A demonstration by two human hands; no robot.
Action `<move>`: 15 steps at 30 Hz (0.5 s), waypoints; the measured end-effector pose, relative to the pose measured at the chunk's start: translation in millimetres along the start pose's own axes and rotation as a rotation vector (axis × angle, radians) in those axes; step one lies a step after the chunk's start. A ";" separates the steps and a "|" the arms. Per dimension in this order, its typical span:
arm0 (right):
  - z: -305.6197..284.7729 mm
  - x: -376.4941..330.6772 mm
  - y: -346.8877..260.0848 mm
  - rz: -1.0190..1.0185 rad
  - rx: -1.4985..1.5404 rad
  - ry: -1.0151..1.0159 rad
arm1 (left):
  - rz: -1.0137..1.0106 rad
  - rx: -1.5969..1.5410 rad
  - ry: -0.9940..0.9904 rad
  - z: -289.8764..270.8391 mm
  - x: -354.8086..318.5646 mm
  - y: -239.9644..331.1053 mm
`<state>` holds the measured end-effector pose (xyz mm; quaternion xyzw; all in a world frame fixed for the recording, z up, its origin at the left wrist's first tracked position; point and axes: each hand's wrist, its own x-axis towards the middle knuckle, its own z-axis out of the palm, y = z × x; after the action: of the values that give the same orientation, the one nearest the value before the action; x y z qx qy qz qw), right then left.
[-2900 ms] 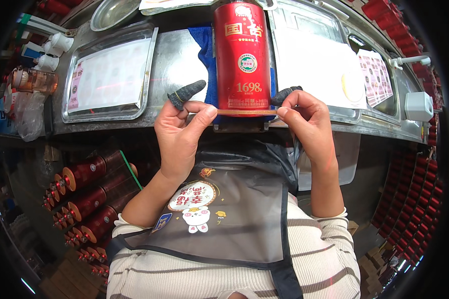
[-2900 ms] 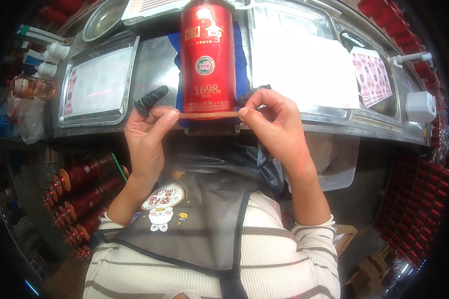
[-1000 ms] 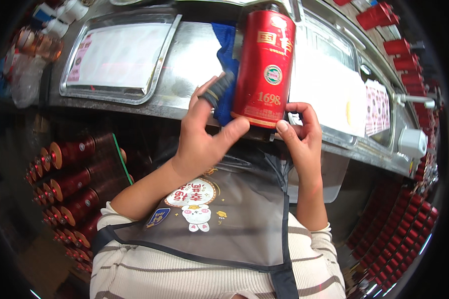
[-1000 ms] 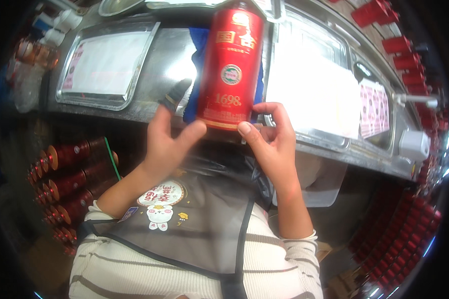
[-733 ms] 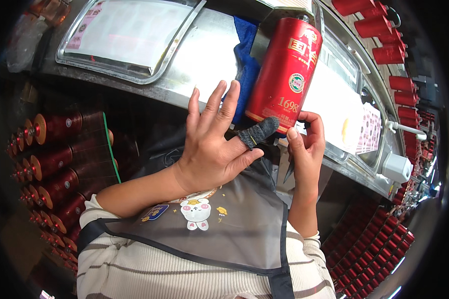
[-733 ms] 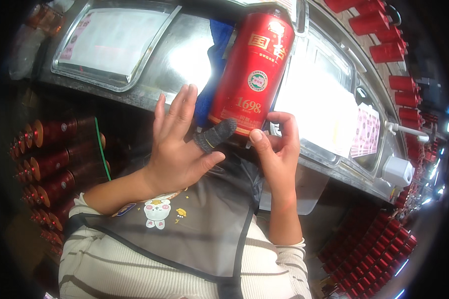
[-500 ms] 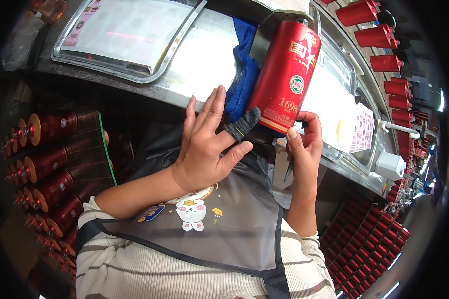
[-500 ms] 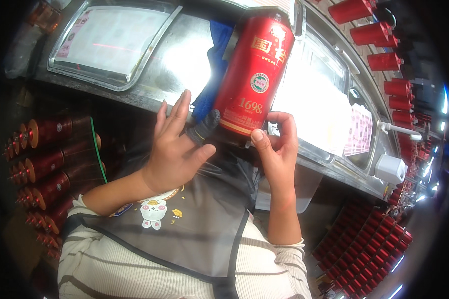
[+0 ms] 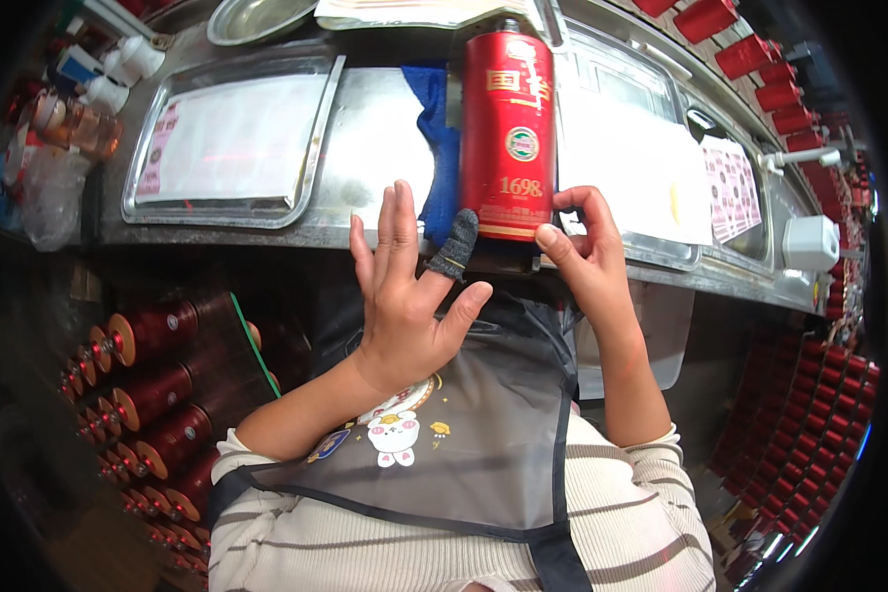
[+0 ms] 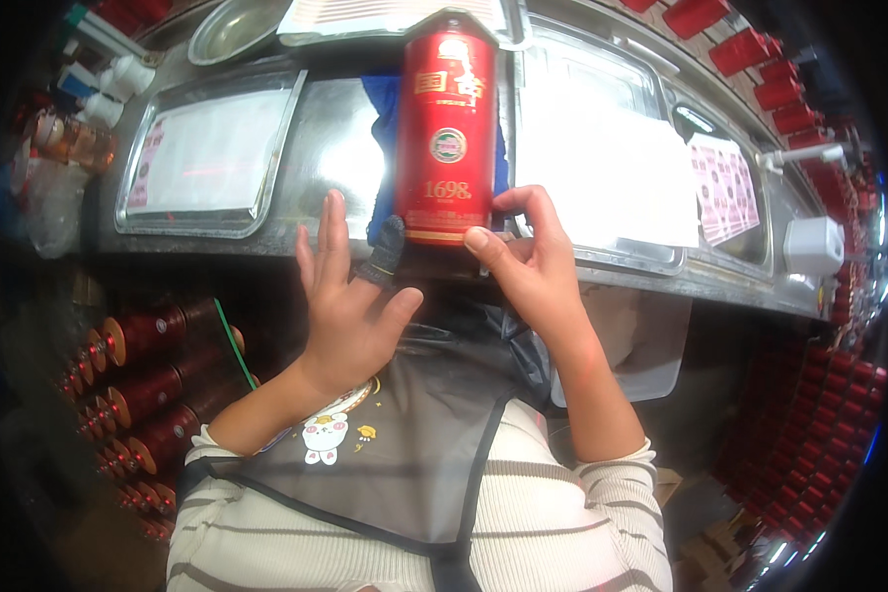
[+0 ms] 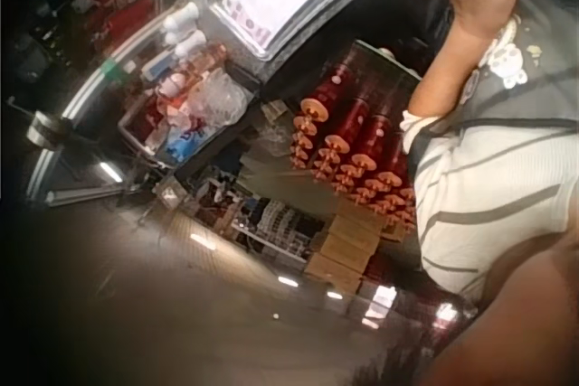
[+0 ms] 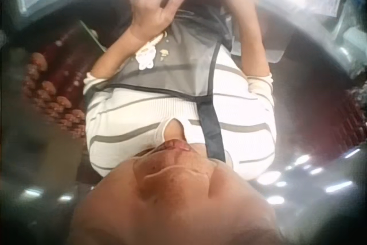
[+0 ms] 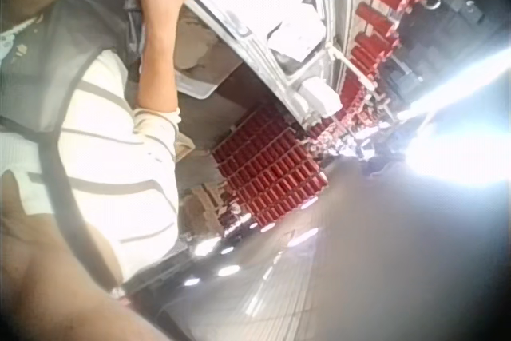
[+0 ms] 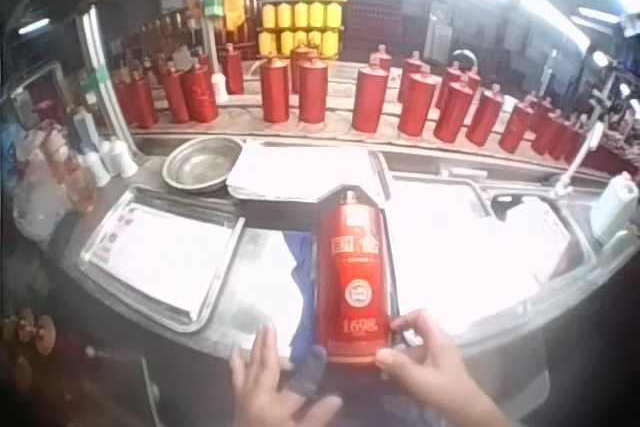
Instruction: The person applies a red label to a cylindrical bottle, smooths it, and places the bottle on a rack. They then handle a sheet of labels and a gold cap, placing the cap on the bottle and adjusting it. The person repeats the labeling process on another bottle.
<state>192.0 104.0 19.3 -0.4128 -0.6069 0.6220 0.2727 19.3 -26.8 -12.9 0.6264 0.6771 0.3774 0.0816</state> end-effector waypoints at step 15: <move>-26.5 -6.0 18.2 -0.120 -0.301 -0.021 | 0.412 0.327 -0.009 15.5 66.7 41.7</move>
<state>220.4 110.9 4.7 -0.4055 -0.7197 0.5110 0.2378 47.7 37.3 26.0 0.7576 0.5868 0.2688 -0.0966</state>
